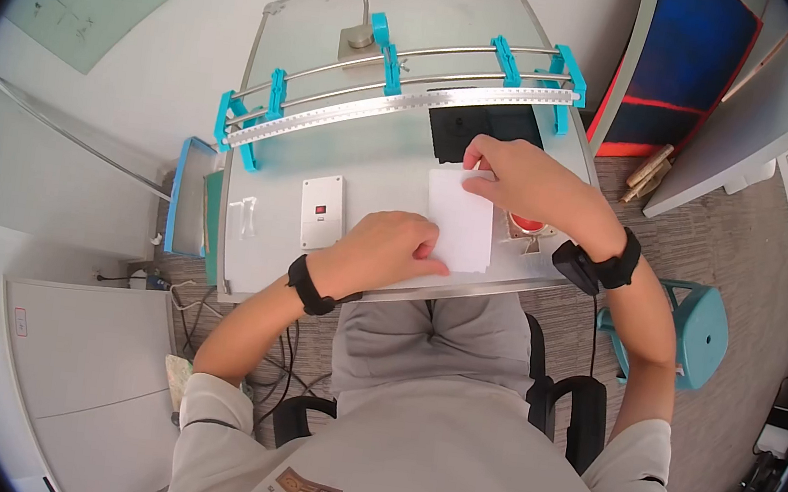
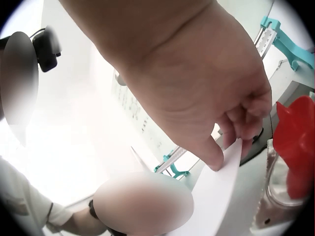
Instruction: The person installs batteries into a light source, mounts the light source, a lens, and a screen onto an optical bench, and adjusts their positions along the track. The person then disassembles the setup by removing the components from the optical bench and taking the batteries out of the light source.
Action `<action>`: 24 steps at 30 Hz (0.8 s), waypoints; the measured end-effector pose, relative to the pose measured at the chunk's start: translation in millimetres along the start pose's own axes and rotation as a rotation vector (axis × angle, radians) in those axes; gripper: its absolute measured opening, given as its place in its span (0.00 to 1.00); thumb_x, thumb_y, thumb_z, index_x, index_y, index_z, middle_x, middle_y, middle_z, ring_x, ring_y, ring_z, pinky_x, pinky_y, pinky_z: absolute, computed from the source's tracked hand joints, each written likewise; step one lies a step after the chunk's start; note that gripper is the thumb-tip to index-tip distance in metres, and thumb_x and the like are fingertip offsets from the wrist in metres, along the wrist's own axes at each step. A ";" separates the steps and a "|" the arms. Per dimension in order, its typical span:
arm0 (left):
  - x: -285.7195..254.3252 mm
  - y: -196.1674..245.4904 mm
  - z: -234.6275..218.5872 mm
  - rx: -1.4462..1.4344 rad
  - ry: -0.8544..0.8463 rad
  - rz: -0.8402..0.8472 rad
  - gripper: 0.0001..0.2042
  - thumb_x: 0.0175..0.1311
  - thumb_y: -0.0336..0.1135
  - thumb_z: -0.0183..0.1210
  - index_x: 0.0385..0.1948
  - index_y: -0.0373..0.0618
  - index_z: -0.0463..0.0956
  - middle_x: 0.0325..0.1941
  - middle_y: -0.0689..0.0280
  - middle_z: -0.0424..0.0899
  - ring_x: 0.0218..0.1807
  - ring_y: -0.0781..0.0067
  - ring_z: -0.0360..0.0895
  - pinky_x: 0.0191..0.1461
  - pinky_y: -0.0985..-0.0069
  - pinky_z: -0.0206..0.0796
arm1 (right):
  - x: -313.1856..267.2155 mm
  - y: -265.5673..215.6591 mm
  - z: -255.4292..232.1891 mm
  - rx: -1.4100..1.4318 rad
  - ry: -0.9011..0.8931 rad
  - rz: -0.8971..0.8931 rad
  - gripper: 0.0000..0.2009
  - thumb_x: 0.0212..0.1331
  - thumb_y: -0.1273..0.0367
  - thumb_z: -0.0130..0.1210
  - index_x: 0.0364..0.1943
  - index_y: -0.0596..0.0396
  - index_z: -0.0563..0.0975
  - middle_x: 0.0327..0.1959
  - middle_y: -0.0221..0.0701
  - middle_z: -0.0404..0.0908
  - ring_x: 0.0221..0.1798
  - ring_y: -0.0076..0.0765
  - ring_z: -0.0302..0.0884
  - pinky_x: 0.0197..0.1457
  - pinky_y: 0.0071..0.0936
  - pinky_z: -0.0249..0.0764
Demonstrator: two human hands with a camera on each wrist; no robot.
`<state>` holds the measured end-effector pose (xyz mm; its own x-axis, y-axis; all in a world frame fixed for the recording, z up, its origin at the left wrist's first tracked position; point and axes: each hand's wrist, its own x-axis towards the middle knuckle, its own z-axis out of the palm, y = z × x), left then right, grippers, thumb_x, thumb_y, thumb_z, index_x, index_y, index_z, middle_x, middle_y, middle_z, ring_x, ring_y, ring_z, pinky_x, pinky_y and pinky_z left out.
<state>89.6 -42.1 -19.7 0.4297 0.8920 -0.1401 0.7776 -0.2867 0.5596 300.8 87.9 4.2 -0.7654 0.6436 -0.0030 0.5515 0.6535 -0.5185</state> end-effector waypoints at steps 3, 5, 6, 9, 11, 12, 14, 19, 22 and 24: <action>-6.8 -5.5 -5.2 -0.084 0.028 0.048 0.19 0.59 0.47 0.70 0.22 0.41 0.74 0.22 0.56 0.76 0.28 0.54 0.74 0.34 0.63 0.65 | -1.2 -6.6 -19.5 0.259 -0.137 0.020 0.14 0.64 0.66 0.62 0.48 0.60 0.80 0.34 0.40 0.85 0.38 0.38 0.83 0.45 0.32 0.77; -12.5 -3.5 -21.1 -0.103 0.057 -0.009 0.18 0.62 0.47 0.68 0.24 0.40 0.77 0.24 0.56 0.79 0.27 0.55 0.75 0.34 0.63 0.67 | -3.1 -8.6 -30.6 0.390 -0.110 0.018 0.16 0.65 0.65 0.61 0.52 0.61 0.81 0.35 0.39 0.86 0.37 0.37 0.83 0.42 0.32 0.77; -14.3 -0.9 -31.3 -0.123 0.086 -0.067 0.18 0.65 0.47 0.66 0.26 0.40 0.79 0.26 0.56 0.81 0.27 0.56 0.77 0.34 0.63 0.69 | -3.7 -12.0 -36.6 0.379 -0.106 0.008 0.16 0.65 0.65 0.61 0.52 0.61 0.81 0.35 0.39 0.86 0.37 0.37 0.83 0.42 0.32 0.77; -18.9 0.6 -50.0 -0.417 0.212 -0.123 0.14 0.71 0.43 0.62 0.33 0.39 0.82 0.26 0.61 0.84 0.27 0.69 0.78 0.33 0.71 0.69 | -5.9 -24.4 -50.8 0.588 -0.011 0.089 0.14 0.67 0.66 0.61 0.50 0.61 0.82 0.34 0.33 0.86 0.38 0.26 0.82 0.39 0.26 0.76; -19.5 -5.2 -56.0 -0.604 0.188 -0.171 0.13 0.73 0.40 0.60 0.35 0.39 0.83 0.27 0.64 0.84 0.28 0.75 0.78 0.33 0.75 0.68 | -5.3 -29.0 -59.1 0.663 -0.008 0.170 0.17 0.68 0.67 0.61 0.57 0.60 0.79 0.40 0.31 0.86 0.38 0.22 0.80 0.38 0.22 0.76; -18.7 -8.1 -58.5 -0.795 0.149 -0.217 0.12 0.75 0.38 0.59 0.37 0.38 0.83 0.27 0.67 0.84 0.29 0.81 0.77 0.33 0.79 0.67 | -8.1 -30.6 -60.6 0.655 -0.007 0.165 0.17 0.68 0.67 0.61 0.57 0.60 0.79 0.40 0.31 0.86 0.38 0.22 0.80 0.38 0.22 0.76; -17.7 -14.7 -63.2 -0.870 0.131 -0.156 0.11 0.76 0.37 0.58 0.38 0.38 0.83 0.27 0.69 0.84 0.29 0.83 0.76 0.33 0.81 0.66 | -16.6 -35.0 -59.8 1.046 -0.155 -0.091 0.29 0.63 0.69 0.66 0.68 0.59 0.70 0.49 0.33 0.84 0.44 0.25 0.82 0.41 0.23 0.80; -12.6 -17.8 -68.9 -0.979 0.000 0.024 0.10 0.77 0.34 0.56 0.37 0.38 0.82 0.26 0.70 0.81 0.27 0.83 0.74 0.33 0.82 0.66 | -17.6 -59.2 -46.8 0.999 -0.292 -0.150 0.43 0.53 0.75 0.71 0.75 0.57 0.61 0.60 0.35 0.80 0.58 0.30 0.80 0.57 0.30 0.81; -6.4 -23.1 -68.6 -0.949 -0.020 0.079 0.10 0.76 0.33 0.57 0.37 0.38 0.82 0.26 0.71 0.81 0.27 0.83 0.73 0.34 0.81 0.66 | -13.8 -57.5 -40.9 1.071 -0.382 -0.152 0.44 0.52 0.73 0.71 0.75 0.56 0.61 0.64 0.36 0.78 0.61 0.31 0.78 0.64 0.34 0.76; -1.7 -24.5 -69.9 -0.966 0.013 0.069 0.09 0.75 0.33 0.58 0.40 0.38 0.83 0.28 0.71 0.82 0.28 0.84 0.73 0.35 0.81 0.66 | -11.1 -47.6 -31.2 0.824 -0.201 -0.276 0.52 0.41 0.68 0.78 0.76 0.52 0.61 0.67 0.31 0.75 0.66 0.31 0.75 0.66 0.32 0.73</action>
<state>37.8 -12.1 23.9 0.4504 0.8896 -0.0762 0.0356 0.0673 0.9971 293.5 62.0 55.5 -0.9221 0.3730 0.1029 -0.0150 0.2313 -0.9728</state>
